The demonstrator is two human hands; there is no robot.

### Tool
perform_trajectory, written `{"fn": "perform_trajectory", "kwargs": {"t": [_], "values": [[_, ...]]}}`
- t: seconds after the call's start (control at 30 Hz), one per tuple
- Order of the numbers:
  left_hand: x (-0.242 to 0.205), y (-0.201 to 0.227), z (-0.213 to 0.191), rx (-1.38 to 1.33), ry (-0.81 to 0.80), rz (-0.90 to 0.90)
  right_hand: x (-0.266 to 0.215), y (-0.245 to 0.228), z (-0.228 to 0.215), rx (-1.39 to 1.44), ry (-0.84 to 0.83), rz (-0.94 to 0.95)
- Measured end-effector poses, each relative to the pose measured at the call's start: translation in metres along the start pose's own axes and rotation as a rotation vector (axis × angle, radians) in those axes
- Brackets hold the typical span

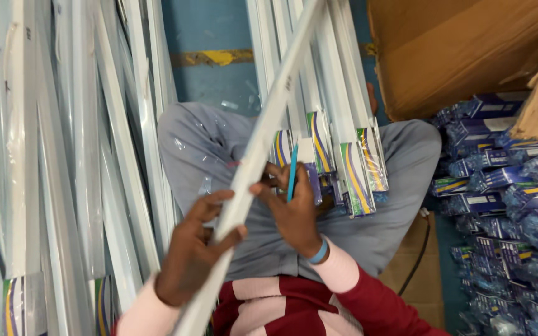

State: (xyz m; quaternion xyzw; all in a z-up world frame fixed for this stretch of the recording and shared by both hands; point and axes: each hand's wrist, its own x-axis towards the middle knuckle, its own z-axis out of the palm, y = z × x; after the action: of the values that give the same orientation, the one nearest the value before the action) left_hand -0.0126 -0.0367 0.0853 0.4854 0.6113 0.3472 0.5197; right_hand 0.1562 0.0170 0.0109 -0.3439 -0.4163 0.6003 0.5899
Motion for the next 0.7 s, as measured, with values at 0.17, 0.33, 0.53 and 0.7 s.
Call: {"fn": "perform_trajectory", "kwargs": {"t": [0.17, 0.33, 0.53, 0.7], "values": [[0.070, 0.009, -0.031, -0.385, -0.027, 0.094, -0.039, -0.010, 0.019, 0.169, -0.170, 0.251], [0.176, 0.029, -0.008, -0.641, -0.116, 0.302, -0.062, -0.039, 0.050, 0.358, -0.228, 0.326], [0.208, 0.012, 0.020, -0.355, -0.159, 0.261, -0.017, -0.106, -0.015, 0.062, 0.014, 0.301], [0.158, -0.031, 0.046, 0.165, -0.055, 0.523, 0.003, -0.133, -0.097, -0.320, 0.084, 0.214]]}}
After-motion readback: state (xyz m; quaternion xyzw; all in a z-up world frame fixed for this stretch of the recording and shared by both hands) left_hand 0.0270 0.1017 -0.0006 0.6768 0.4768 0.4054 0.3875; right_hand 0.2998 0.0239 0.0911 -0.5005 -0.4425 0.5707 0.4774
